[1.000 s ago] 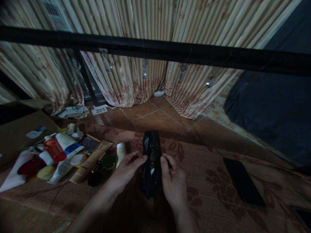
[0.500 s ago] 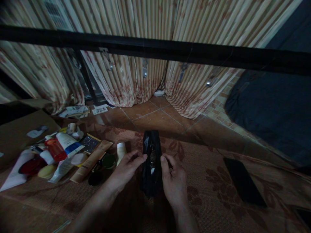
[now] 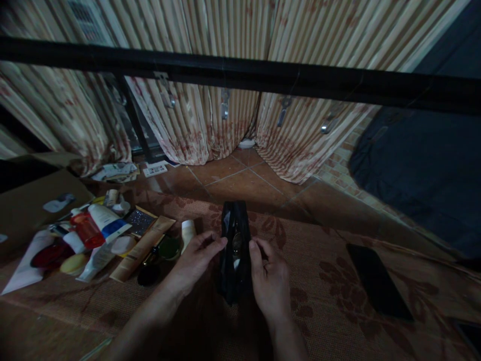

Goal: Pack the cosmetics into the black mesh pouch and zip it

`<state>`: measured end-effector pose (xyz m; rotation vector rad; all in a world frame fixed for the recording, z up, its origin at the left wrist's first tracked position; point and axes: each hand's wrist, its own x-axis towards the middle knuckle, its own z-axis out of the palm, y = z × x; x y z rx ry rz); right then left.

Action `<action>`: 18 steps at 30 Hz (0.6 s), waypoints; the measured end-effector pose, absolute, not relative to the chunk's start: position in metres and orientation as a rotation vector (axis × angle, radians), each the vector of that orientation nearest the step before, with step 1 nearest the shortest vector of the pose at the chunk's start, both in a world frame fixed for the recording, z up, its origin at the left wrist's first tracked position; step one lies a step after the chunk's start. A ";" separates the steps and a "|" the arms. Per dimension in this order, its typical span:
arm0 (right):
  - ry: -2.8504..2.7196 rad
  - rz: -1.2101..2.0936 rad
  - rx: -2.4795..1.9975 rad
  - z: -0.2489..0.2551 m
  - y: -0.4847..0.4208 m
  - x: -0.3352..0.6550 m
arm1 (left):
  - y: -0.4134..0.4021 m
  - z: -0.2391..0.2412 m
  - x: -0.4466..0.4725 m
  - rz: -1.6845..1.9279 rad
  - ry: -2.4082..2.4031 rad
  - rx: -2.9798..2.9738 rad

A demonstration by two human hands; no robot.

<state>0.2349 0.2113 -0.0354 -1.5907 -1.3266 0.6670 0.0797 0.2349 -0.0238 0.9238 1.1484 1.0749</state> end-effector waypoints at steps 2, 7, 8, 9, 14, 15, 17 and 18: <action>-1.310 0.657 -1.572 -0.037 0.211 0.235 | 0.235 -0.023 0.079 1.101 1.134 0.919; -1.268 0.621 -1.518 -0.037 0.210 0.234 | 0.235 -0.023 0.078 1.178 1.121 0.868; -1.263 0.607 -1.512 -0.036 0.210 0.233 | 0.236 -0.023 0.077 1.189 1.118 0.860; -1.258 0.593 -1.511 -0.035 0.210 0.233 | 0.236 -0.022 0.077 1.198 1.114 0.856; -1.199 0.572 -1.540 -0.034 0.209 0.231 | 0.234 -0.007 0.071 1.372 0.978 0.860; -1.179 0.566 -1.545 -0.035 0.209 0.231 | 0.232 -0.001 0.068 1.417 0.891 0.883; -1.141 0.550 -1.538 -0.036 0.209 0.229 | 0.223 0.015 0.061 1.438 0.682 0.925; -1.129 0.544 -1.530 -0.036 0.210 0.229 | 0.217 0.024 0.056 1.414 0.586 0.950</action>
